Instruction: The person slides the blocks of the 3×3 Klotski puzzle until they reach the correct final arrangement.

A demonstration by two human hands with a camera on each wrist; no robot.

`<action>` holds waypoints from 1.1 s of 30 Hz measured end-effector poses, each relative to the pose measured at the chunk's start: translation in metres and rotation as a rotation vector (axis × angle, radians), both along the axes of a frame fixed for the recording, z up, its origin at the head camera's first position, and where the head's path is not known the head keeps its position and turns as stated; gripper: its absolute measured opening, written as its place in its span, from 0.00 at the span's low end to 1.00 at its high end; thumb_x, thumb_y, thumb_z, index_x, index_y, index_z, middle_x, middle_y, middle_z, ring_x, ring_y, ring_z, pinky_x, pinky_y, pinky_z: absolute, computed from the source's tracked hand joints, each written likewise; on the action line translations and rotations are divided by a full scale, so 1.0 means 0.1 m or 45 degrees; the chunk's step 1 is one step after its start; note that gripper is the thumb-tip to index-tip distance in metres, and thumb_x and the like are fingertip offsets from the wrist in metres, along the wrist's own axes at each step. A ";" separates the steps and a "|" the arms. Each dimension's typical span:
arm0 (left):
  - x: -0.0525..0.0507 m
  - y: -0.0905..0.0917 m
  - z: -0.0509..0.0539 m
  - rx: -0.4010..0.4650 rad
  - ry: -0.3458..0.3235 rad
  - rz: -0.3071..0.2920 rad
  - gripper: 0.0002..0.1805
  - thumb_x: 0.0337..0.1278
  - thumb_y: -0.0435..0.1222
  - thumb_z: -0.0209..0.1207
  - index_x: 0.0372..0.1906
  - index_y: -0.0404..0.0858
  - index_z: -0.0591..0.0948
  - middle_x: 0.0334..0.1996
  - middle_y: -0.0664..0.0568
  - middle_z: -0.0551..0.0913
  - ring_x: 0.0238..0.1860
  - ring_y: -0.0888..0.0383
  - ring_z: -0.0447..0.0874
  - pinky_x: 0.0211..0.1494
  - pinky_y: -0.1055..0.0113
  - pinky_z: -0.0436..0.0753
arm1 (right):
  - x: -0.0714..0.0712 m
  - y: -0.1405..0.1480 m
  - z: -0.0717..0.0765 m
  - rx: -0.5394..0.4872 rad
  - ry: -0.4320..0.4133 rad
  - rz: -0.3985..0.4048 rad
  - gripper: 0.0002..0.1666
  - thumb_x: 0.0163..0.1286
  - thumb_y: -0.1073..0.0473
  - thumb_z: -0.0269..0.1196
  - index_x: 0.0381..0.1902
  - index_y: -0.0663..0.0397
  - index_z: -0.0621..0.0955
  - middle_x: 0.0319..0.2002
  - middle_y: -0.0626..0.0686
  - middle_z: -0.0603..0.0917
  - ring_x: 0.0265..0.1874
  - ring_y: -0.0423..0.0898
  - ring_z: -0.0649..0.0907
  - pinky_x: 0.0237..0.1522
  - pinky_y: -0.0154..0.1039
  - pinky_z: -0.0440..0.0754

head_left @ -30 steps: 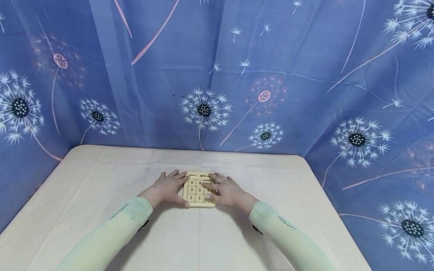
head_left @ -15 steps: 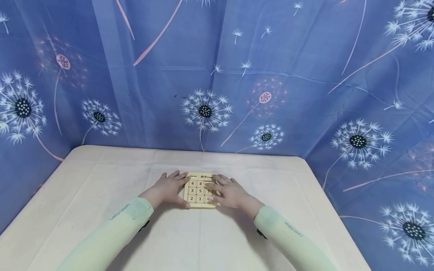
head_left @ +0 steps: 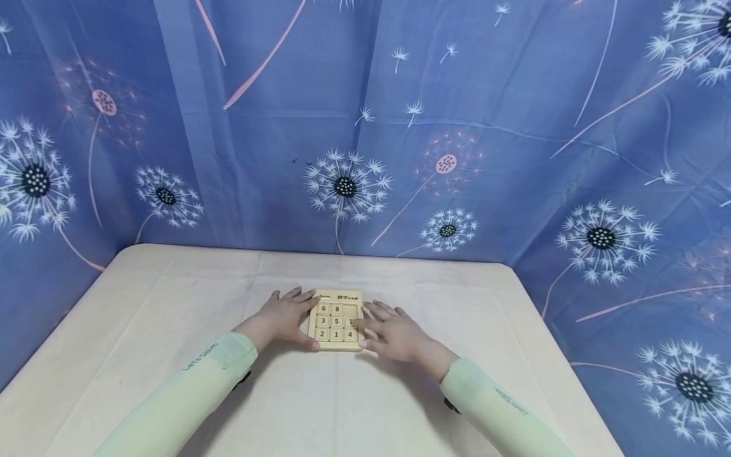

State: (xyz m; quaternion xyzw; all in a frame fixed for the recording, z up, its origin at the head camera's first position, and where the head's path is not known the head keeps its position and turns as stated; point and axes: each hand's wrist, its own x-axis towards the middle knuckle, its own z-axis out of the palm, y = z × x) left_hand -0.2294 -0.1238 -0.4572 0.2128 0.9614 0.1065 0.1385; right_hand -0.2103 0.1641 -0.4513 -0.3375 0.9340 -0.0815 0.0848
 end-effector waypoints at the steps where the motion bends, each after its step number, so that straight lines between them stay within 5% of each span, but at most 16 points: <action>1: 0.00 0.00 0.00 0.001 -0.002 0.002 0.62 0.42 0.68 0.71 0.80 0.41 0.63 0.82 0.46 0.57 0.83 0.38 0.51 0.79 0.27 0.54 | 0.01 0.00 0.00 0.004 0.000 0.003 0.33 0.77 0.33 0.52 0.74 0.34 0.72 0.81 0.59 0.61 0.80 0.65 0.61 0.74 0.74 0.62; 33: 0.02 -0.01 0.01 -0.019 0.006 -0.005 0.61 0.43 0.67 0.71 0.79 0.40 0.63 0.82 0.46 0.58 0.83 0.38 0.52 0.79 0.27 0.55 | 0.03 -0.04 -0.07 -0.022 -0.043 -0.033 0.33 0.77 0.36 0.53 0.74 0.39 0.73 0.80 0.59 0.63 0.80 0.64 0.61 0.73 0.74 0.64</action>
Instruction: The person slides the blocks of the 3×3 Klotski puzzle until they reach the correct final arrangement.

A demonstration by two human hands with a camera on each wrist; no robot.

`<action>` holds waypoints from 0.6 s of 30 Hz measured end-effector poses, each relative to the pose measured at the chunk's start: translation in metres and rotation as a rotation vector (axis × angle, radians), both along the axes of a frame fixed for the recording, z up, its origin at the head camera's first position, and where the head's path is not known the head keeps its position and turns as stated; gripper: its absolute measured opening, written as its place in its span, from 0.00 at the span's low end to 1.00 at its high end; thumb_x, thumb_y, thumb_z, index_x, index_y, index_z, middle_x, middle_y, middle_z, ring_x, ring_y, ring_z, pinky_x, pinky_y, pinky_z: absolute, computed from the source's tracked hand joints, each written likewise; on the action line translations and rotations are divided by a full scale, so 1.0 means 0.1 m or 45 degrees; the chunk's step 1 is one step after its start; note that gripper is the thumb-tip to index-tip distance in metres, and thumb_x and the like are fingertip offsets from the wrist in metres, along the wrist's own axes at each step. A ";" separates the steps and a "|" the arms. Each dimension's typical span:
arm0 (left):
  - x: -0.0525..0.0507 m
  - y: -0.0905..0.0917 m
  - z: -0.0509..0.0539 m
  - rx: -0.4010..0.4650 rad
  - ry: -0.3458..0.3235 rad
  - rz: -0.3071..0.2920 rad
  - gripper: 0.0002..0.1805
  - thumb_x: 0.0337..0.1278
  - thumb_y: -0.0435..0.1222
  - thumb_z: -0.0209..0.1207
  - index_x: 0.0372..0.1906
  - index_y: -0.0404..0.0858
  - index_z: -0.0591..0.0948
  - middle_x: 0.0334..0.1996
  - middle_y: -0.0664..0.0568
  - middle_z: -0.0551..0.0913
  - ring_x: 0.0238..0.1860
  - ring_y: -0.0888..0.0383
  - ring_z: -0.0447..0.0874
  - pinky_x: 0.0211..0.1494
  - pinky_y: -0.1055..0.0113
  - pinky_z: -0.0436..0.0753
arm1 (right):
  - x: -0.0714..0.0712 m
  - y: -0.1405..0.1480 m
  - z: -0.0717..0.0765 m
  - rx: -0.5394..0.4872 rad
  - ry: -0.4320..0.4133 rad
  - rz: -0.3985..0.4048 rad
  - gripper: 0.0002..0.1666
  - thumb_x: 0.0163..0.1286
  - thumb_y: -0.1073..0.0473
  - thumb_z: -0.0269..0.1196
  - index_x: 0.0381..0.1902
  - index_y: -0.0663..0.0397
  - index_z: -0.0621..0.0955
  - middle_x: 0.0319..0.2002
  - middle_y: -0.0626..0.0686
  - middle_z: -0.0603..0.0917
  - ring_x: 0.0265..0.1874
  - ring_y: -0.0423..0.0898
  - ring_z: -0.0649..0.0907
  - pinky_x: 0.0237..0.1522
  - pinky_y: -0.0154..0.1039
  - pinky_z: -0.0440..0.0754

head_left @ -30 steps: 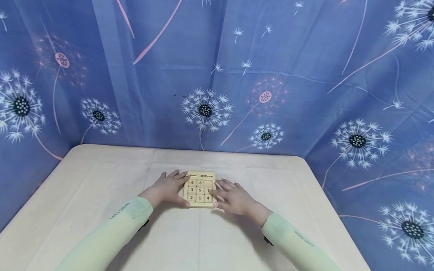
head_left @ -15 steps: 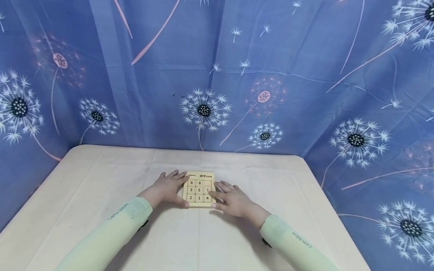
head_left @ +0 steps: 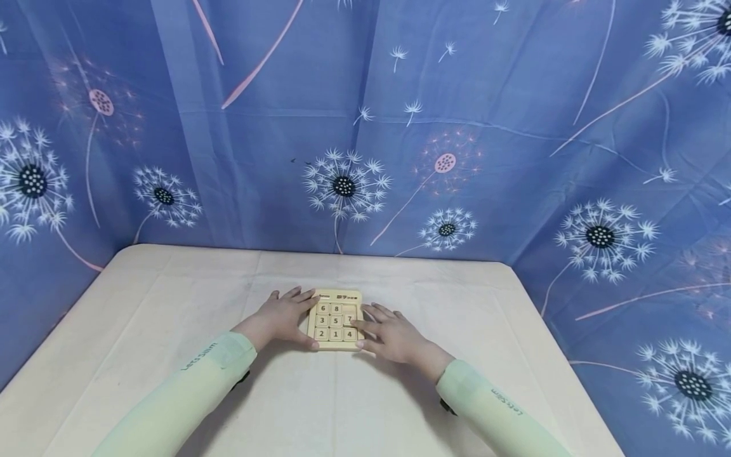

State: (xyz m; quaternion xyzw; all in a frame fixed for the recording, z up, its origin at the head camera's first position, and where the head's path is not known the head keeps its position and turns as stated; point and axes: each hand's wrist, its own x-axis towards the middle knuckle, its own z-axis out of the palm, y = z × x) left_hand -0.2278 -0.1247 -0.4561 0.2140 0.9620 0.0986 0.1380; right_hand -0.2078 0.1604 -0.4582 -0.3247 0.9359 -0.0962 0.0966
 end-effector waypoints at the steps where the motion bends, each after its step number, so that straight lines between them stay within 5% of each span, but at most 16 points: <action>1: 0.00 0.00 0.00 0.000 0.000 0.001 0.61 0.43 0.67 0.71 0.79 0.40 0.63 0.82 0.46 0.58 0.83 0.38 0.52 0.79 0.27 0.55 | 0.00 0.00 0.00 -0.003 0.004 0.005 0.33 0.77 0.36 0.54 0.73 0.40 0.74 0.80 0.59 0.63 0.80 0.65 0.62 0.73 0.75 0.64; 18: -0.01 0.00 -0.02 0.012 0.024 -0.002 0.62 0.41 0.67 0.72 0.79 0.40 0.64 0.82 0.46 0.59 0.82 0.37 0.54 0.78 0.27 0.57 | -0.05 -0.03 0.00 0.014 0.011 -0.031 0.32 0.78 0.34 0.51 0.73 0.35 0.74 0.81 0.58 0.61 0.80 0.63 0.61 0.73 0.74 0.63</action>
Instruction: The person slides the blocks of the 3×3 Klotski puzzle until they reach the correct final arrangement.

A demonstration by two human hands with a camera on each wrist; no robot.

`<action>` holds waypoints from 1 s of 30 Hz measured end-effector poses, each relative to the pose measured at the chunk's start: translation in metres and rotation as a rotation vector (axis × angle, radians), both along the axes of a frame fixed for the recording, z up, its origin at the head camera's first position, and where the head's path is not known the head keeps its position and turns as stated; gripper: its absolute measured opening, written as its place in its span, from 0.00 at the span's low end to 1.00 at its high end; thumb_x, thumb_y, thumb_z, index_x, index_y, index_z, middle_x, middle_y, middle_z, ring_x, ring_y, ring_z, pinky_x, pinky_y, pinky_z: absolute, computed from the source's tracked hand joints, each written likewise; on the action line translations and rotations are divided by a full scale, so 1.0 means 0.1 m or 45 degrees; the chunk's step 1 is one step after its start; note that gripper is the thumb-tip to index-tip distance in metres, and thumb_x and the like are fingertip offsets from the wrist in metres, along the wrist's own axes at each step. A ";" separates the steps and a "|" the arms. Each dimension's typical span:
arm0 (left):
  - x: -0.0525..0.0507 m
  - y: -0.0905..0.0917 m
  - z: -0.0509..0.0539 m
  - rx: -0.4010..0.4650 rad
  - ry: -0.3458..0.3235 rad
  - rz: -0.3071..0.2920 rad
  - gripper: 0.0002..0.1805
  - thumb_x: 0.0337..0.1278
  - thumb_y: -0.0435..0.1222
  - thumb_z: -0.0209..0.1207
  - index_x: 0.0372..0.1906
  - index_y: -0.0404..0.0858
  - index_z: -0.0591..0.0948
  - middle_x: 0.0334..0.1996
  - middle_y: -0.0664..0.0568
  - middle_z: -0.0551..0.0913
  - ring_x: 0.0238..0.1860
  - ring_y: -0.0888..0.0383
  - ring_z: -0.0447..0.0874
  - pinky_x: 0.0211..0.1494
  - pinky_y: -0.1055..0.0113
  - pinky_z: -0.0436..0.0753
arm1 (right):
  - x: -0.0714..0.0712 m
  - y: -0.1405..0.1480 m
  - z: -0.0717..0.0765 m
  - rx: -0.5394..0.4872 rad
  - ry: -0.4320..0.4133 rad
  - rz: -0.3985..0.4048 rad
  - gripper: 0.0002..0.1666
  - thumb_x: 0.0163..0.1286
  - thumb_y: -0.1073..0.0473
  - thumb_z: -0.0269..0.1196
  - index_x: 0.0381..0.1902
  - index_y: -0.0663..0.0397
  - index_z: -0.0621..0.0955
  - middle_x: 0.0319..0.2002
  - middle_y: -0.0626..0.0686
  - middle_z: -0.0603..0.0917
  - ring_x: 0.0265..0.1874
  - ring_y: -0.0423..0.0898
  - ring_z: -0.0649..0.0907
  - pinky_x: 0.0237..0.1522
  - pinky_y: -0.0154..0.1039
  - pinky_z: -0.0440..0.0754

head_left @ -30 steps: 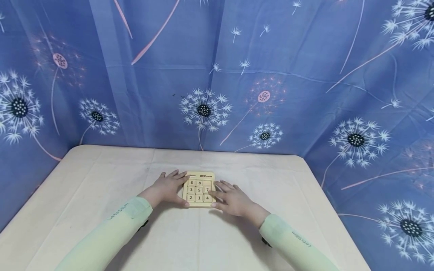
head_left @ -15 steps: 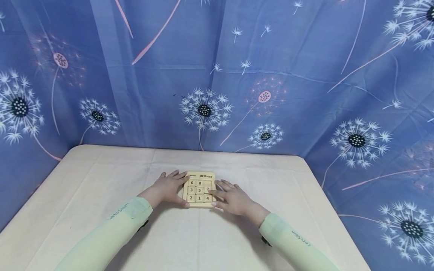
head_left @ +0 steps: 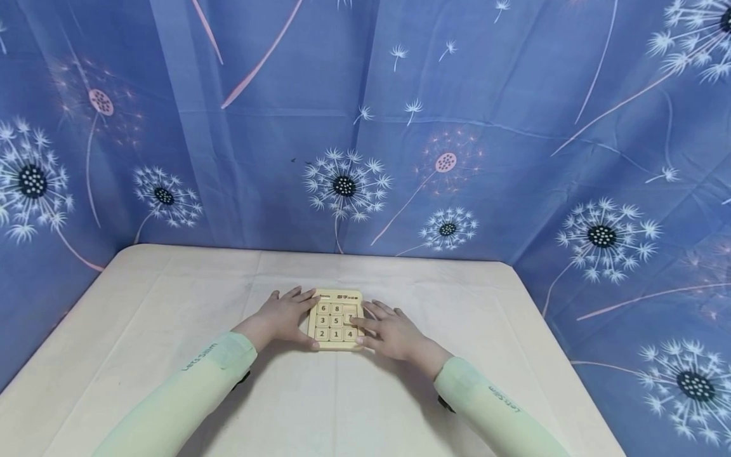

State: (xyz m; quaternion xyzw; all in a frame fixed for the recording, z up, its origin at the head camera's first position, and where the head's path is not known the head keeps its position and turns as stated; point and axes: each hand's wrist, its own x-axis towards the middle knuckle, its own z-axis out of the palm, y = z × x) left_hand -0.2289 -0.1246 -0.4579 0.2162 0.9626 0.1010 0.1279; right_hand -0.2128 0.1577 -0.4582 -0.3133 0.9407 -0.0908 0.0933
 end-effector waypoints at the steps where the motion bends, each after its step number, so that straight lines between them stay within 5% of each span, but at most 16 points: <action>1: 0.00 0.00 0.00 -0.002 0.001 0.000 0.62 0.41 0.68 0.72 0.79 0.40 0.64 0.82 0.46 0.59 0.82 0.37 0.54 0.78 0.27 0.57 | 0.00 0.00 0.00 0.000 -0.002 -0.002 0.32 0.78 0.35 0.51 0.73 0.36 0.74 0.81 0.58 0.62 0.80 0.63 0.62 0.73 0.74 0.64; 30: 0.00 -0.01 0.01 -0.003 -0.017 -0.001 0.62 0.41 0.68 0.72 0.79 0.40 0.64 0.82 0.46 0.58 0.82 0.37 0.53 0.78 0.27 0.57 | -0.15 -0.01 -0.04 0.042 0.008 -0.019 0.32 0.78 0.33 0.51 0.75 0.33 0.72 0.82 0.56 0.59 0.81 0.63 0.60 0.75 0.73 0.63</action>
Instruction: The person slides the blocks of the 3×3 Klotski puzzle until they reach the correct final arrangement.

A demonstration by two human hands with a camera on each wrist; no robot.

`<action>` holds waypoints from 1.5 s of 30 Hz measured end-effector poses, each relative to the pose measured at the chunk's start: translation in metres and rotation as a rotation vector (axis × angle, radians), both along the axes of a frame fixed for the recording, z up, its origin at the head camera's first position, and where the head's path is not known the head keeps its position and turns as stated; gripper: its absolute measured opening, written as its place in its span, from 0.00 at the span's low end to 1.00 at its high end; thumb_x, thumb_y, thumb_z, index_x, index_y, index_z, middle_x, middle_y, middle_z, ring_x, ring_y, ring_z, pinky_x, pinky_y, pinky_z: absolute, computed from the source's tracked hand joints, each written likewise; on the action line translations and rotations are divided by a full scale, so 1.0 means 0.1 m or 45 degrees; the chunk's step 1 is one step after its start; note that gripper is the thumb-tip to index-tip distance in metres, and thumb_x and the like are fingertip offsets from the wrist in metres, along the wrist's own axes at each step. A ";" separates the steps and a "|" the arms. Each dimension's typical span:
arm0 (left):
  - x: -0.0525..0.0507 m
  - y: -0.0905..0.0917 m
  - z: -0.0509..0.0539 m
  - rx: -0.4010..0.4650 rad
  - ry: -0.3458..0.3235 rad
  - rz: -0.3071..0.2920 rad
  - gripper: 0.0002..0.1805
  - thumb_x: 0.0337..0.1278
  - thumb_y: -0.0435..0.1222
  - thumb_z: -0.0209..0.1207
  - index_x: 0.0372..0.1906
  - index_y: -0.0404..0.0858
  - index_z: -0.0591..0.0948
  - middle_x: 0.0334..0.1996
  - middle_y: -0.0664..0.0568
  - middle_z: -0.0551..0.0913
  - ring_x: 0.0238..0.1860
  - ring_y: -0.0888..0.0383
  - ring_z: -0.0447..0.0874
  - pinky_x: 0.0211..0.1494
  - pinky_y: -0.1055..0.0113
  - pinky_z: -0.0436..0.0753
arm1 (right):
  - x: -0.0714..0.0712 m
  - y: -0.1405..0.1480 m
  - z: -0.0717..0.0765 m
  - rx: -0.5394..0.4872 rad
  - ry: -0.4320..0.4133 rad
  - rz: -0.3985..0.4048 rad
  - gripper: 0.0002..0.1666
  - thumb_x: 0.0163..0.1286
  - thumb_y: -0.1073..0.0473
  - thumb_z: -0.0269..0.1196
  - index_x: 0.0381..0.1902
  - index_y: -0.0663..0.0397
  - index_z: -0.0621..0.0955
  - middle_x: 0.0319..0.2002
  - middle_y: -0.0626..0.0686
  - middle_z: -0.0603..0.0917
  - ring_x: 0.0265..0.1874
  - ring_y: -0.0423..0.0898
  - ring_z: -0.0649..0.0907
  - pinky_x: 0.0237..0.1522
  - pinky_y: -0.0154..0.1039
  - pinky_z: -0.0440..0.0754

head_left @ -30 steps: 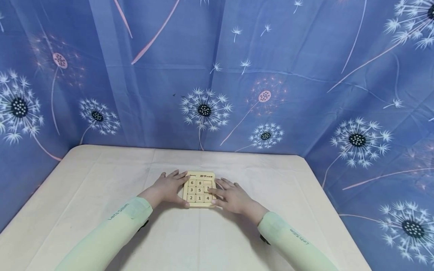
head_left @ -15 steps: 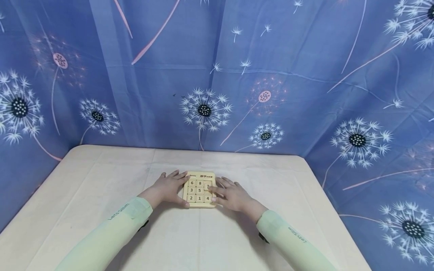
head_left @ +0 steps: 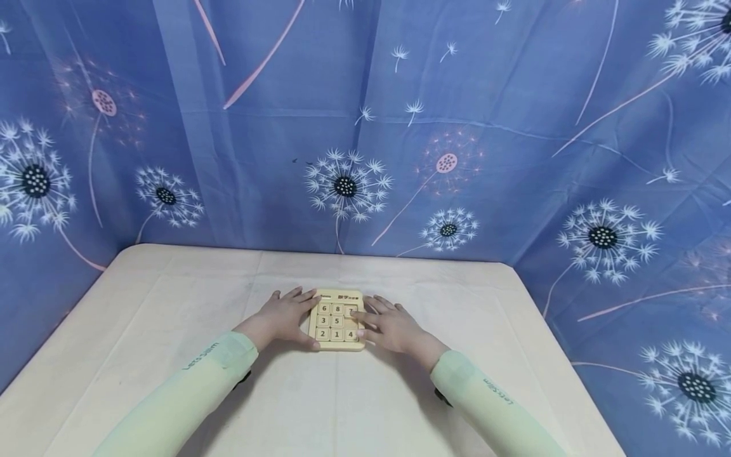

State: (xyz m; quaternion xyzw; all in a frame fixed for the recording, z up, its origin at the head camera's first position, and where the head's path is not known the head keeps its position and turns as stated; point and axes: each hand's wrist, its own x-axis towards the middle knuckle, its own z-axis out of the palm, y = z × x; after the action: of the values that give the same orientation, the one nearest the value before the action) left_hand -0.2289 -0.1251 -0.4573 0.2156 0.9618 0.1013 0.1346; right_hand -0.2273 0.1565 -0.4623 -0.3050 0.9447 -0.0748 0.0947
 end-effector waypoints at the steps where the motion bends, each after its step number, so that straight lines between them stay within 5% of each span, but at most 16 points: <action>1: 0.00 0.00 0.00 -0.001 0.001 0.000 0.62 0.41 0.68 0.72 0.79 0.40 0.64 0.82 0.46 0.58 0.82 0.37 0.53 0.78 0.27 0.57 | 0.00 0.00 0.01 0.005 -0.004 -0.003 0.33 0.78 0.33 0.50 0.75 0.33 0.71 0.82 0.56 0.59 0.81 0.62 0.59 0.75 0.73 0.62; 33: -0.01 0.00 -0.03 0.001 -0.002 0.006 0.62 0.41 0.68 0.72 0.79 0.41 0.63 0.82 0.46 0.58 0.82 0.38 0.53 0.78 0.27 0.56 | -0.04 -0.01 0.05 0.000 -0.003 0.007 0.32 0.79 0.34 0.49 0.75 0.33 0.71 0.82 0.58 0.59 0.81 0.63 0.59 0.75 0.73 0.62; 45: 0.01 0.00 0.00 0.004 0.000 -0.004 0.62 0.42 0.68 0.71 0.79 0.40 0.63 0.82 0.46 0.58 0.83 0.37 0.53 0.78 0.26 0.56 | 0.13 0.06 0.13 -0.062 -0.008 0.044 0.31 0.80 0.38 0.50 0.75 0.38 0.71 0.80 0.61 0.61 0.79 0.66 0.62 0.73 0.75 0.64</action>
State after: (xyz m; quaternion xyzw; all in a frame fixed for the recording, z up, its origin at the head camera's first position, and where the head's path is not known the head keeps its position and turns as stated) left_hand -0.2280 -0.1249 -0.4575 0.2173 0.9613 0.1026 0.1344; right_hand -0.2147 0.1623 -0.4491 -0.3232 0.9369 -0.0968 0.0914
